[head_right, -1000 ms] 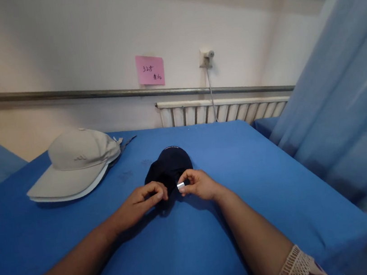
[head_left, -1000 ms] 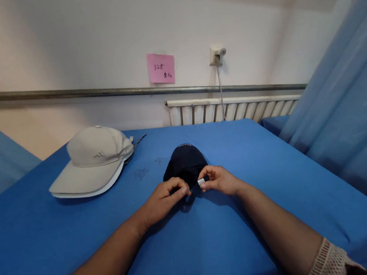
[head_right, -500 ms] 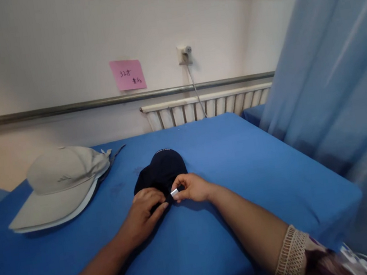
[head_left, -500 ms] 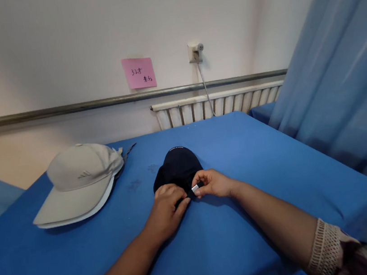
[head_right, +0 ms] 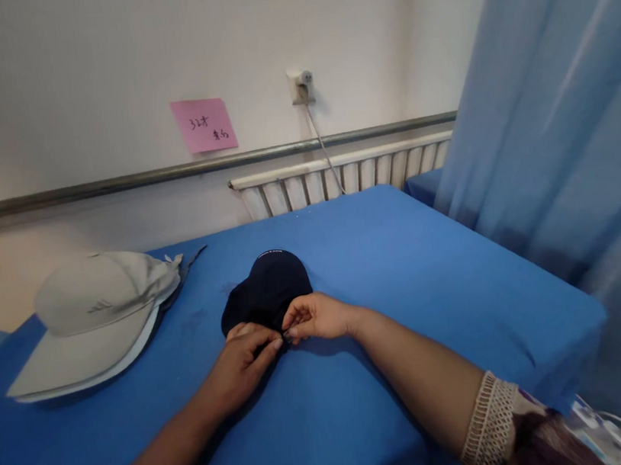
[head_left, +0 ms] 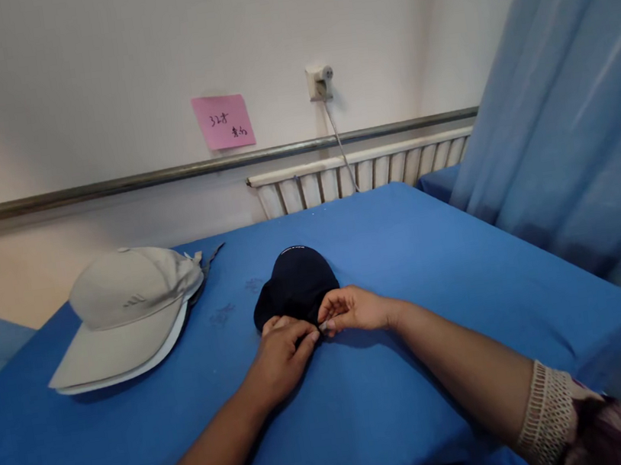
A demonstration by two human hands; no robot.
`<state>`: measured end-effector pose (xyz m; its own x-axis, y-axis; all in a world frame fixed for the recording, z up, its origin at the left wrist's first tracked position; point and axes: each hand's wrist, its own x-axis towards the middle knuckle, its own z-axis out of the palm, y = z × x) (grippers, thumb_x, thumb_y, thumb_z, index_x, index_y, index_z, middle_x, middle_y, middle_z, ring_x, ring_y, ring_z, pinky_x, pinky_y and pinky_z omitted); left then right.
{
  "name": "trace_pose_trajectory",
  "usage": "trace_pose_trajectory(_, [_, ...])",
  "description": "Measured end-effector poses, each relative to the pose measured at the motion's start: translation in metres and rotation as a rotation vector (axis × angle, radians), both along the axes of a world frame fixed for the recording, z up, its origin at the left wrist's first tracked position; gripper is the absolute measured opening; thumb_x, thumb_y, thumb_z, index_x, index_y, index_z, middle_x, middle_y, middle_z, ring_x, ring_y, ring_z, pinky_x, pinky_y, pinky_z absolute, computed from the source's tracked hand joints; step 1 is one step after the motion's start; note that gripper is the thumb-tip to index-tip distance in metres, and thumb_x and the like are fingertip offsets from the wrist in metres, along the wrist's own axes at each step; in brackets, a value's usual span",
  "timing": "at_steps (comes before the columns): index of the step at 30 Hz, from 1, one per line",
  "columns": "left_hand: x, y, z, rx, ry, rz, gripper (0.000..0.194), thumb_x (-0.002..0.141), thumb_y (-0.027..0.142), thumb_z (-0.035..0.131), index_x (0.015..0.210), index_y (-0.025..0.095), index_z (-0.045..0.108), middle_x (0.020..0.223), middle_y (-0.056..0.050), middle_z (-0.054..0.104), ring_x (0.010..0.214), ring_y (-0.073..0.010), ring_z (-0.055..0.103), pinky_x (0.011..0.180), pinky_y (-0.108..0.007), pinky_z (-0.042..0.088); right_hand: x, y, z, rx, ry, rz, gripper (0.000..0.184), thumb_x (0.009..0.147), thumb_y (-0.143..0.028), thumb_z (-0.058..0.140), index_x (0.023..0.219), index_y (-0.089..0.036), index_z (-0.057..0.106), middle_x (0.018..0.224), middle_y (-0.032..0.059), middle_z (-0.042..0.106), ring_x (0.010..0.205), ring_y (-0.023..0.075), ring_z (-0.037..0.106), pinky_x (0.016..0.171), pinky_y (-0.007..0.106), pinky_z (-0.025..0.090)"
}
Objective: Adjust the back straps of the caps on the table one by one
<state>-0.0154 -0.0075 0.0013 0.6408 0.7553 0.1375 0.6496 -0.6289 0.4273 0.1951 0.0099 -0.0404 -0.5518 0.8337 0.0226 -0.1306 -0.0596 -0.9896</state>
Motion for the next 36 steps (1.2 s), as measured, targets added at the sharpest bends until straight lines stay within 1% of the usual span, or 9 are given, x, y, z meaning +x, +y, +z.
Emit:
trace_pose_trajectory(7, [0.000, 0.001, 0.000, -0.006, -0.043, 0.035, 0.027, 0.094, 0.034, 0.044, 0.079, 0.021, 0.062, 0.077, 0.000, 0.068, 0.080, -0.0193, 0.060, 0.089, -0.041, 0.041, 0.004, 0.002, 0.001, -0.013, 0.012, -0.040, 0.025, 0.072, -0.027, 0.078, 0.086, -0.016, 0.062, 0.074, -0.0008, 0.068, 0.067, 0.0116, 0.065, 0.066, 0.026, 0.048])
trace_pose_trajectory(10, [-0.002, 0.000, -0.003, -0.023, -0.121, 0.085, 0.019, 0.092, 0.036, 0.050, 0.097, 0.022, 0.060, 0.089, -0.002, 0.071, 0.088, -0.0215, 0.063, 0.089, -0.042, 0.044, 0.002, 0.003, 0.000, -0.016, 0.032, -0.049, 0.028, 0.070, -0.027, 0.080, 0.087, -0.016, 0.061, 0.074, -0.0011, 0.068, 0.067, 0.0114, 0.065, 0.067, 0.027, 0.048])
trace_pose_trajectory(13, [-0.002, -0.003, -0.007, -0.015, -0.171, 0.110, 0.038, 0.087, 0.037, 0.060, 0.121, 0.023, 0.052, 0.103, -0.005, 0.071, 0.101, -0.0246, 0.063, 0.093, -0.044, 0.043, -0.001, 0.004, -0.003, -0.016, 0.032, -0.057, 0.030, 0.067, -0.027, 0.083, 0.085, -0.017, 0.061, 0.072, -0.0023, 0.067, 0.065, 0.0110, 0.064, 0.065, 0.026, 0.048])
trace_pose_trajectory(15, [0.000, -0.004, -0.009, 0.016, -0.142, 0.086, 0.047, 0.085, 0.037, 0.063, 0.129, 0.026, 0.049, 0.106, -0.005, 0.070, 0.103, -0.0249, 0.063, 0.096, -0.046, 0.041, -0.003, 0.004, -0.005, -0.020, 0.028, -0.058, 0.031, 0.065, -0.027, 0.084, 0.083, -0.017, 0.060, 0.070, -0.0032, 0.066, 0.063, 0.0108, 0.064, 0.063, 0.026, 0.049])
trace_pose_trajectory(17, [0.004, -0.004, -0.011, 0.047, -0.115, 0.076, 0.044, 0.085, 0.037, 0.064, 0.125, 0.027, 0.052, 0.104, -0.004, 0.070, 0.099, -0.0239, 0.063, 0.099, -0.049, 0.037, -0.004, 0.005, -0.007, -0.035, 0.018, -0.065, 0.032, 0.064, -0.026, 0.084, 0.082, -0.017, 0.058, 0.066, -0.0045, 0.064, 0.059, 0.0105, 0.063, 0.060, 0.026, 0.049])
trace_pose_trajectory(20, [0.010, -0.002, -0.013, 0.074, -0.109, 0.123, 0.026, 0.087, 0.039, 0.062, 0.109, 0.024, 0.060, 0.098, -0.003, 0.071, 0.093, -0.0223, 0.064, 0.103, -0.051, 0.033, -0.005, 0.006, -0.009, -0.060, -0.019, -0.119, 0.034, 0.063, -0.024, 0.085, 0.081, -0.018, 0.056, 0.061, -0.0065, 0.061, 0.055, 0.0105, 0.062, 0.056, 0.024, 0.049])
trace_pose_trajectory(24, [0.014, -0.002, -0.014, 0.113, -0.110, 0.135, 0.015, 0.086, 0.035, 0.060, 0.094, 0.023, 0.063, 0.090, -0.001, 0.071, 0.088, -0.0208, 0.063, 0.102, -0.050, 0.033, -0.003, 0.007, -0.007, -0.058, -0.042, -0.152, 0.032, 0.065, -0.022, 0.083, 0.081, -0.018, 0.055, 0.061, -0.0058, 0.062, 0.057, 0.0111, 0.063, 0.055, 0.023, 0.047])
trace_pose_trajectory(28, [0.014, -0.001, -0.014, 0.124, -0.084, 0.141, 0.011, 0.083, 0.034, 0.061, 0.086, 0.023, 0.062, 0.083, 0.000, 0.069, 0.083, -0.0206, 0.062, 0.099, -0.049, 0.035, 0.003, 0.007, -0.003, -0.035, -0.054, -0.135, 0.026, 0.068, -0.019, 0.078, 0.079, -0.018, 0.055, 0.060, -0.0057, 0.062, 0.057, 0.0105, 0.062, 0.057, 0.023, 0.047])
trace_pose_trajectory(36, [0.014, 0.001, -0.012, 0.088, -0.049, 0.175, 0.014, 0.082, 0.036, 0.059, 0.082, 0.021, 0.061, 0.080, -0.001, 0.068, 0.079, -0.0209, 0.062, 0.101, -0.051, 0.033, 0.013, 0.012, 0.000, 0.013, -0.169, -0.242, 0.017, 0.071, -0.005, 0.065, 0.074, -0.018, 0.055, 0.059, -0.0069, 0.058, 0.051, 0.0085, 0.058, 0.054, 0.022, 0.044])
